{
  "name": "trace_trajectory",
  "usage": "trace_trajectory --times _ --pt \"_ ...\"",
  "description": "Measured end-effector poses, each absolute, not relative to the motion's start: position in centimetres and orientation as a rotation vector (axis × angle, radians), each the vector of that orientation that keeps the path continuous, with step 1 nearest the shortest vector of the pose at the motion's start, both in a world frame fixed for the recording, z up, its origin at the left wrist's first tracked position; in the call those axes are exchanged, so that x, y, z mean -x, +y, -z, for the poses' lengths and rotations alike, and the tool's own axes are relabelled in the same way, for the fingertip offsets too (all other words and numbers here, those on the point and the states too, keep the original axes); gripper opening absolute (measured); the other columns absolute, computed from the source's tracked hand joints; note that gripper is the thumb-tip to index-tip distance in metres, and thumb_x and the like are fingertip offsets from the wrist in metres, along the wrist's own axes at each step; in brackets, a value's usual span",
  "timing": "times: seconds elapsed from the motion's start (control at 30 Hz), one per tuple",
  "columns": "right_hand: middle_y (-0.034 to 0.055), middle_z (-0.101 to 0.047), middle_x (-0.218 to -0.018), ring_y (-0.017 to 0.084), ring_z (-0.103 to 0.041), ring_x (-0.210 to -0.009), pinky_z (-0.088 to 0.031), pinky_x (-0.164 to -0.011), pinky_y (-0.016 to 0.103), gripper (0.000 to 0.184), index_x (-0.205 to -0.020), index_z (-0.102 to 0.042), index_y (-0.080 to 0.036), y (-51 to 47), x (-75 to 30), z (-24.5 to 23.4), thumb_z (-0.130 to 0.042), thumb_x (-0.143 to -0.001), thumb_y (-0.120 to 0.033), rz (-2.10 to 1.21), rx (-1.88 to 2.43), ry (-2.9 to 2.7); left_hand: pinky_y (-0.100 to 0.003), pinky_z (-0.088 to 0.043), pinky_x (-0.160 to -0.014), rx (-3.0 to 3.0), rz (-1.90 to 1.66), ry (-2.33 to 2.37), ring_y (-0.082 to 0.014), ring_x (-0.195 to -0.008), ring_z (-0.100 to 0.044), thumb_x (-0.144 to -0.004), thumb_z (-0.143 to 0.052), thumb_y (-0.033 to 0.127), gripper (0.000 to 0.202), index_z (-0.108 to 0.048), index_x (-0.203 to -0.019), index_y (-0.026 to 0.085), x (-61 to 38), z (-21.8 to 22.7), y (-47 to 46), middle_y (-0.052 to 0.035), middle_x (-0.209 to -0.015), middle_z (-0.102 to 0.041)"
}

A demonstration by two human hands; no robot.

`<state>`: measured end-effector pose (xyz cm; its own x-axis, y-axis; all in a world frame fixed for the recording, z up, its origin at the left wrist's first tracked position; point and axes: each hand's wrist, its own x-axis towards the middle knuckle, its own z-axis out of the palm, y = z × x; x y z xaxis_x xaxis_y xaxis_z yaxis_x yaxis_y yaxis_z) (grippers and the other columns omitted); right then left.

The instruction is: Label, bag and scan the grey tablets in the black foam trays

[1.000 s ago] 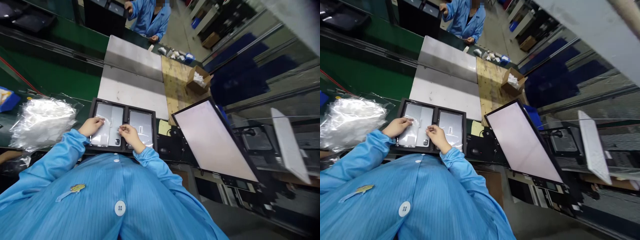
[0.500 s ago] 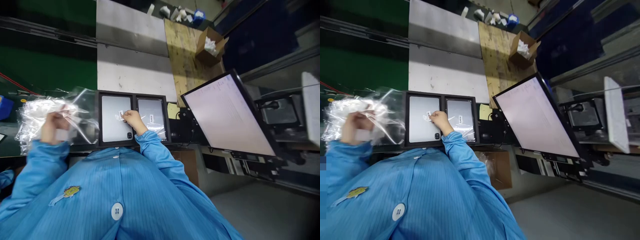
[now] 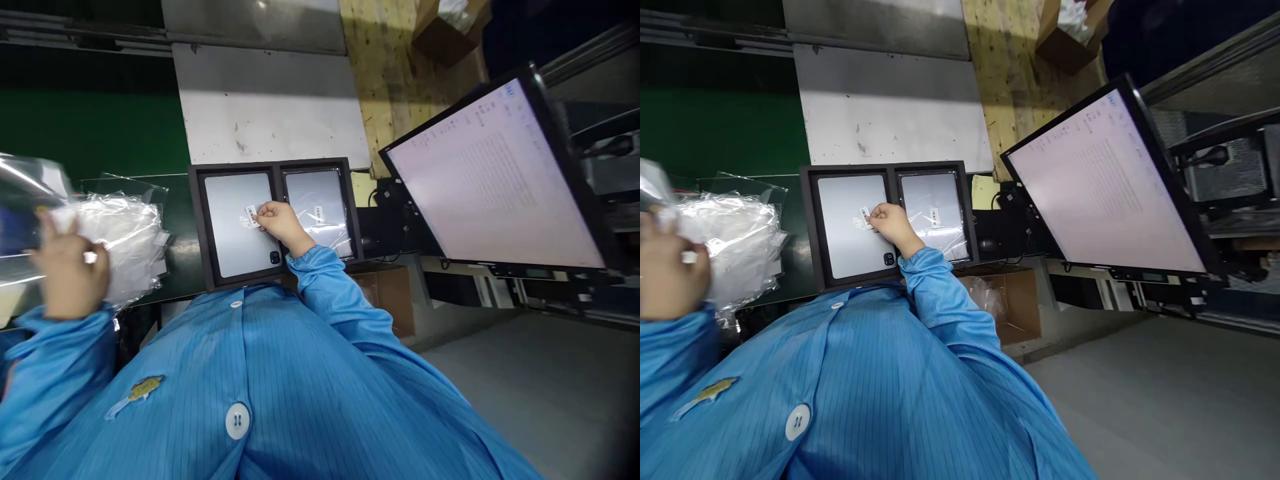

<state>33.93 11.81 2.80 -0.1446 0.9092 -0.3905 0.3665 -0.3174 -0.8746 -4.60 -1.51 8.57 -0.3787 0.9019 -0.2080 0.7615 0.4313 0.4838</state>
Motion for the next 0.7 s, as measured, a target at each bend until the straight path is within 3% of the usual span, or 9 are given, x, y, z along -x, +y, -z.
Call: trace_trajectory --times 0.03,0.1,0.17,0.23,0.33,0.43,0.53,0.7 --pt "-0.0054 -0.056 -0.053 0.013 -0.057 -0.053 -0.042 -0.053 0.024 0.027 -0.070 -0.058 -0.021 11.8 -34.0 -2.7 -0.079 -0.073 -0.039 -1.475 1.633 -1.429 -0.078 -0.006 -0.126 -1.454 -0.313 2.278 -0.0346 -0.163 -0.014 -0.097 -0.052 0.052 0.034 -0.062 -0.103 0.021 3.6 -6.7 -1.4 0.0023 -0.168 -0.040" --pt "-0.0058 -0.055 -0.052 0.013 -0.055 -0.052 -0.043 -0.053 0.024 0.028 -0.069 -0.059 -0.022 11.7 -34.1 -2.5 -0.079 -0.073 -0.041 -1.466 1.606 -1.424 -0.086 -0.001 -0.119 -1.396 -0.089 2.217 -0.0400 -0.163 -0.012 -0.099 -0.051 0.051 0.046 -0.058 -0.128 0.016 1.8 -3.0 -1.0 -0.0103 -0.174 -0.024" --pt "-0.0062 -0.053 -0.052 0.013 -0.054 -0.052 -0.042 -0.052 0.024 0.030 -0.069 -0.060 -0.021 11.5 -34.2 -2.5 -0.080 -0.074 -0.042 -1.445 1.575 -1.430 -0.087 0.005 -0.117 -1.346 0.018 2.190 -0.0419 -0.163 -0.007 -0.102 -0.048 0.050 0.059 -0.045 -0.150 0.015 0.8 -0.7 -0.7 -0.0155 -0.175 -0.017" --pt "-0.0058 -0.054 -0.054 0.012 -0.053 -0.054 -0.042 -0.052 0.024 0.031 -0.070 -0.060 -0.021 11.2 -34.3 -2.5 -0.081 -0.074 -0.044 -1.424 1.531 -1.422 -0.086 0.004 -0.118 -1.270 0.009 2.193 -0.0448 -0.162 -0.007 -0.102 -0.048 0.049 0.064 -0.039 -0.155 0.015 0.5 -0.6 -0.3 -0.0178 -0.174 -0.019" --pt "-0.0051 -0.054 -0.060 0.011 -0.052 -0.056 -0.041 -0.053 0.023 0.033 -0.073 -0.060 -0.022 10.4 -34.6 -2.8 -0.081 -0.076 -0.047 -1.383 1.459 -1.317 -0.076 -0.011 -0.126 -1.338 -0.306 2.196 -0.0454 -0.159 -0.018 -0.101 -0.051 0.045 0.054 -0.049 -0.146 0.016 -0.7 -3.6 1.0 -0.0169 -0.168 -0.034" --pt "-0.0054 -0.053 -0.062 0.011 -0.051 -0.057 -0.043 -0.055 0.023 0.032 -0.080 -0.057 -0.023 9.3 -35.3 -3.3 -0.075 -0.083 -0.051 -1.271 1.447 -1.120 -0.057 -0.032 -0.127 -1.736 -0.622 1.823 -0.0357 -0.147 -0.044 -0.102 -0.048 0.042 0.038 -0.062 -0.130 0.021 -5.7 -6.8 3.5 -0.0131 -0.146 -0.058" --pt "-0.0049 -0.054 -0.062 0.011 -0.052 -0.058 -0.043 -0.055 0.022 0.035 -0.078 -0.052 -0.024 8.5 -36.4 -4.2 -0.071 -0.083 -0.052 -1.137 1.467 -0.944 -0.045 -0.044 -0.118 -2.084 -0.412 1.159 -0.0292 -0.134 -0.056 -0.099 -0.052 0.043 0.037 -0.068 -0.124 0.022 -12.9 -7.3 6.6 -0.0132 -0.132 -0.066" --pt "-0.0035 -0.055 -0.055 0.014 -0.052 -0.053 -0.041 -0.050 0.025 0.037 -0.066 -0.052 -0.024 7.9 -39.0 -5.5 -0.075 -0.072 -0.052 -0.950 1.622 -0.918 -0.052 -0.035 -0.122 -2.495 -0.144 0.839 -0.0266 -0.128 -0.060 -0.102 -0.052 0.038 0.032 -0.071 -0.120 0.020 -19.3 -5.4 11.2 -0.0143 -0.126 -0.069"
